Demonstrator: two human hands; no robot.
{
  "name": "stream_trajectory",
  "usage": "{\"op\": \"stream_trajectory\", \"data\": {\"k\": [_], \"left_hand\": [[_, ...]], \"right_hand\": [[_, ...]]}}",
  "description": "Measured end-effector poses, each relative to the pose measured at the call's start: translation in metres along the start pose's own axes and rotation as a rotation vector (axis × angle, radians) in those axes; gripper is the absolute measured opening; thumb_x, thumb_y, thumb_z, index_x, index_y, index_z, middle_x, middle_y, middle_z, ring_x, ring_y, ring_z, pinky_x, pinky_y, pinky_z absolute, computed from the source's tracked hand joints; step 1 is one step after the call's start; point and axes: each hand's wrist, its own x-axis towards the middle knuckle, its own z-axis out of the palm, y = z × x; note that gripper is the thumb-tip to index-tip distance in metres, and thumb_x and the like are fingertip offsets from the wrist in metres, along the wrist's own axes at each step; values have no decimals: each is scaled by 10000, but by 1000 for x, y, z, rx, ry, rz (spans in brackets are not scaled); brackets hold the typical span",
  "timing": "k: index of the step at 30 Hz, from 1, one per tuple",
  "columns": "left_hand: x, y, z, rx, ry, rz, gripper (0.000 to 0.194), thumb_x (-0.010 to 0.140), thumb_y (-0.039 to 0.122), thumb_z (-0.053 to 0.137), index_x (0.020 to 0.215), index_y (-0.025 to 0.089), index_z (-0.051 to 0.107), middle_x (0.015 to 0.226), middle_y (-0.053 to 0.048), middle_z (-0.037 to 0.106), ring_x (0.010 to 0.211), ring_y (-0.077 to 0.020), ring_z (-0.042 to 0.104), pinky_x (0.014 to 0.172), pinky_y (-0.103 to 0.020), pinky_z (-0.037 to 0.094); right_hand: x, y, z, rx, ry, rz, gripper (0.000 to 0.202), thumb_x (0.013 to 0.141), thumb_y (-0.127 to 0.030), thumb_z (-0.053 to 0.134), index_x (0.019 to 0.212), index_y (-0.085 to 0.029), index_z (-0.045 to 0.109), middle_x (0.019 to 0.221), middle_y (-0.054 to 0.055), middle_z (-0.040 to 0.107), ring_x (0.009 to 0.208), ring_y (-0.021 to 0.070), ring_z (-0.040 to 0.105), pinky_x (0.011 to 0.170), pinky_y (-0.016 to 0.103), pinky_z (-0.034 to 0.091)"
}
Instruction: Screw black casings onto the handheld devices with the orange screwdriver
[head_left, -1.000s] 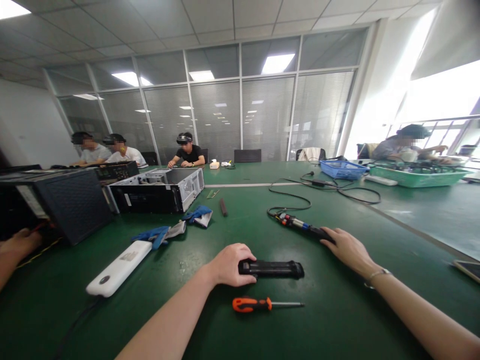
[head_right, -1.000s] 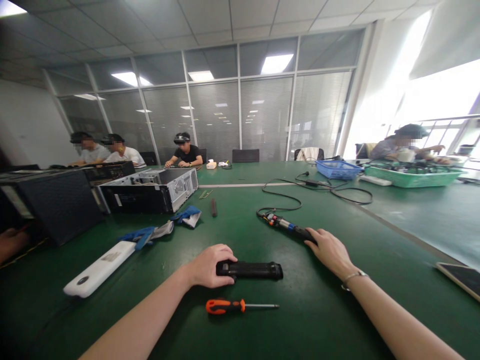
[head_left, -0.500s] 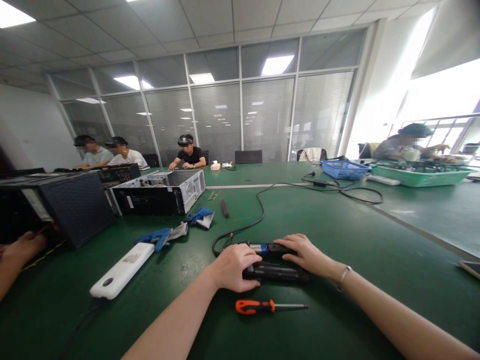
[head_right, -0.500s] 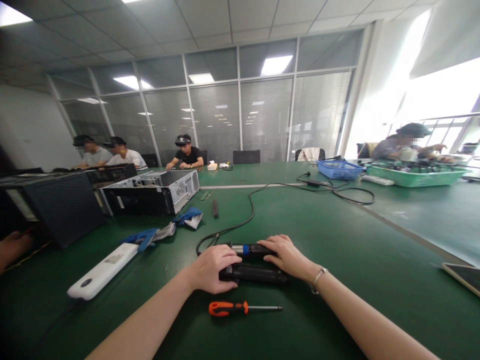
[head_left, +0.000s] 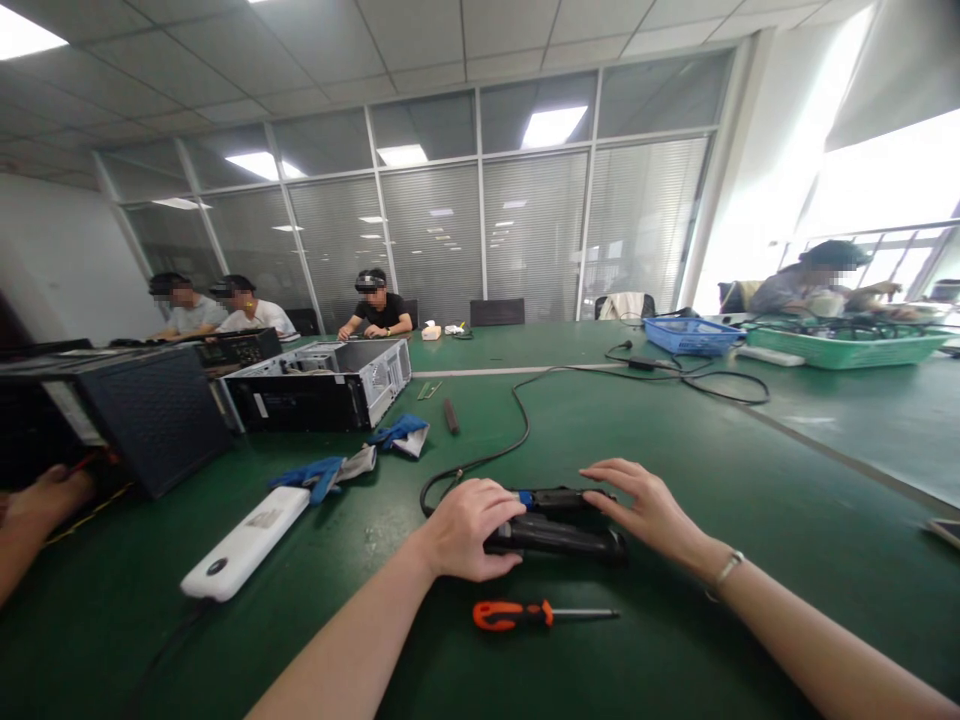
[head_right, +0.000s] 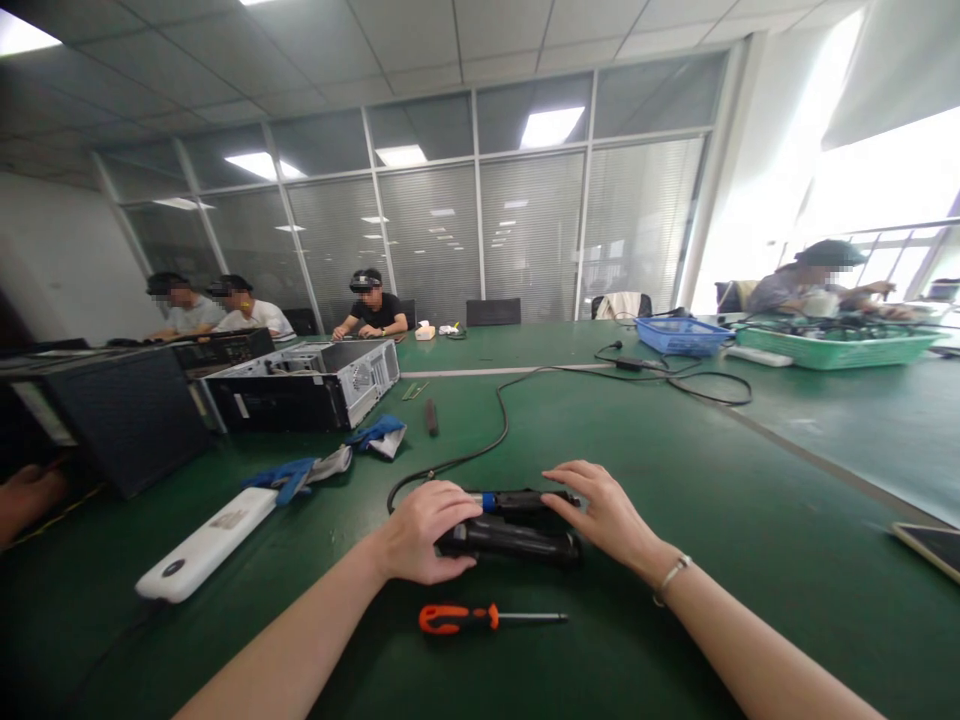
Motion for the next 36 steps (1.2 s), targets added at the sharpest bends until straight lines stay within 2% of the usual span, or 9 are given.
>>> {"op": "stream_trajectory", "data": {"k": [4,7,12,17,20,24,30,36], "left_hand": [[0,-2,-4,8,109,-76,479,740,303,670,1181,162,549,1090,-126,663,1006,-272,616,914,-441,492],[-3,-8,-4,-9,131,-190,474,725,288,697,1164,180,556,1090,-110,661,1007,-268,615,934,-439,486],[-9,-17,-3,-53,73,-339,452,744,298,730,1155,195,570,1118,-93,654,1045,-256,599,957,-403,473],[-11,-22,-7,-111,23,-455,501,734,338,756,1183,206,579,1169,-86,641,1075,-250,592,978,-381,452],[-14,-26,-10,-171,-14,-483,502,744,341,738,1202,209,580,1197,-83,636,1091,-251,592,981,-365,446],[-18,-33,-11,-196,-68,-490,523,704,253,735,1206,199,597,1192,-81,645,1083,-252,601,980,-355,437],[-19,-38,-14,-223,-59,-534,517,670,186,727,1181,175,647,1176,-92,672,1073,-258,620,966,-341,441],[-16,-39,-28,-363,-75,-680,408,670,224,759,1070,152,722,1061,-88,729,1004,-265,662,929,-340,473]], "right_hand": [[-2,-13,-3,42,-22,-84,411,871,-450,577,1227,-248,608,1140,95,635,1032,241,598,882,383,521],[0,-21,3,41,-42,-140,420,873,-422,588,1260,-259,577,1172,94,620,1051,239,584,900,390,506],[6,-24,18,-17,-50,-146,363,926,-353,525,1278,-271,560,1199,82,620,1075,228,577,972,424,444],[10,-23,30,-3,-47,-114,362,924,-357,527,1273,-274,572,1192,74,639,1075,228,595,973,417,444],[11,-22,35,20,-60,-70,355,918,-375,530,1252,-271,593,1181,69,650,1066,233,608,962,410,457],[11,-20,40,47,-68,-24,358,918,-398,523,1243,-270,602,1184,62,651,1068,233,609,955,397,463],[9,-17,41,58,-72,-23,363,921,-412,515,1251,-281,594,1203,59,640,1091,236,594,974,406,445],[8,-16,43,39,-65,-37,357,924,-405,518,1254,-288,587,1222,53,629,1110,231,581,973,409,435]]}}
